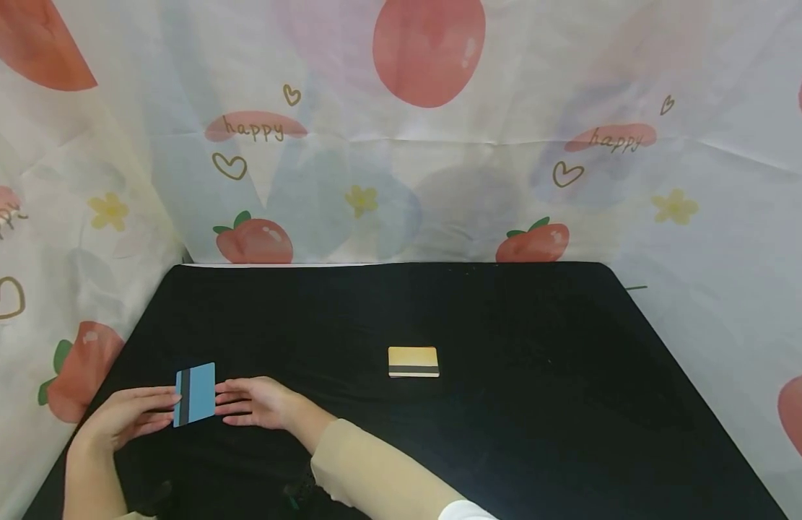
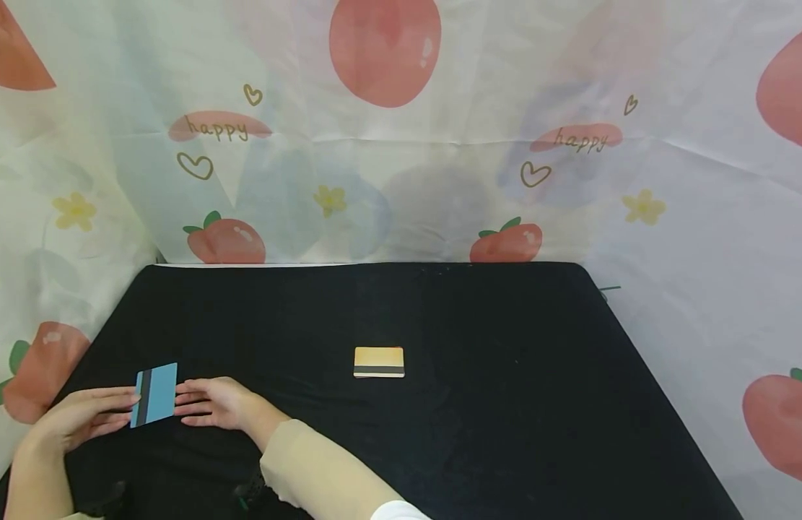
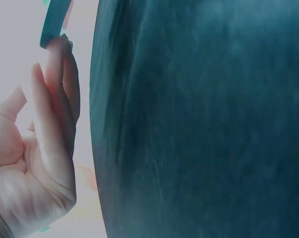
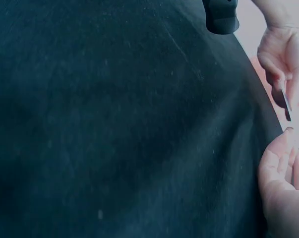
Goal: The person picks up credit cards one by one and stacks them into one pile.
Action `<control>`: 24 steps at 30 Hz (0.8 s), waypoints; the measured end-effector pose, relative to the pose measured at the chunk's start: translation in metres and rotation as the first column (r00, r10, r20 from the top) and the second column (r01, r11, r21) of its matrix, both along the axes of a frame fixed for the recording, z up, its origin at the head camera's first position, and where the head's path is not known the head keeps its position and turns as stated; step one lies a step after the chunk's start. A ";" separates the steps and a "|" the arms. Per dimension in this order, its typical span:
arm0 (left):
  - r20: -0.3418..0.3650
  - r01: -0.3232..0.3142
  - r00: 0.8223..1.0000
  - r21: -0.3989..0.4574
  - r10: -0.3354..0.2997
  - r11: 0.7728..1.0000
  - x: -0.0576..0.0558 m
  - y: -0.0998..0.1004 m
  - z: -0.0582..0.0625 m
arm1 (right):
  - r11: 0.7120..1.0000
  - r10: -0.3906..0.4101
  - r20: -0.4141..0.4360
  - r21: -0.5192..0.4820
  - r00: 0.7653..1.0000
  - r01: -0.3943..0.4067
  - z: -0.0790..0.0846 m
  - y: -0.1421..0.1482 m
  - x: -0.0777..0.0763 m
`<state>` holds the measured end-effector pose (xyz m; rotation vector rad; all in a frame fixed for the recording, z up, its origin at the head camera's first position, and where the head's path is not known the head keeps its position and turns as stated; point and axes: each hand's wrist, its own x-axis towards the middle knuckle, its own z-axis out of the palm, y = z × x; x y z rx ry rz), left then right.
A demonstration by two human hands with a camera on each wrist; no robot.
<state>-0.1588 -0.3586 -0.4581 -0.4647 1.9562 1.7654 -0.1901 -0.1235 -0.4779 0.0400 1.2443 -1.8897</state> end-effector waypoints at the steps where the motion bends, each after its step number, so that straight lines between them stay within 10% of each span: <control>1: -0.006 -0.003 1.000 0.010 0.003 1.000 0.000 0.002 0.000 | 1.000 0.003 -0.007 0.008 1.000 -0.003 0.000 0.001 -0.001; 12: -0.086 -0.036 0.995 0.063 0.042 0.997 -0.005 0.024 0.005 | 0.997 -0.047 -0.095 0.063 0.994 0.053 0.006 0.011 -0.005; 24: -0.108 -0.204 0.967 0.203 0.229 0.958 -0.009 0.058 0.015 | 0.976 -0.216 -0.087 -0.027 0.972 0.214 0.010 0.024 -0.011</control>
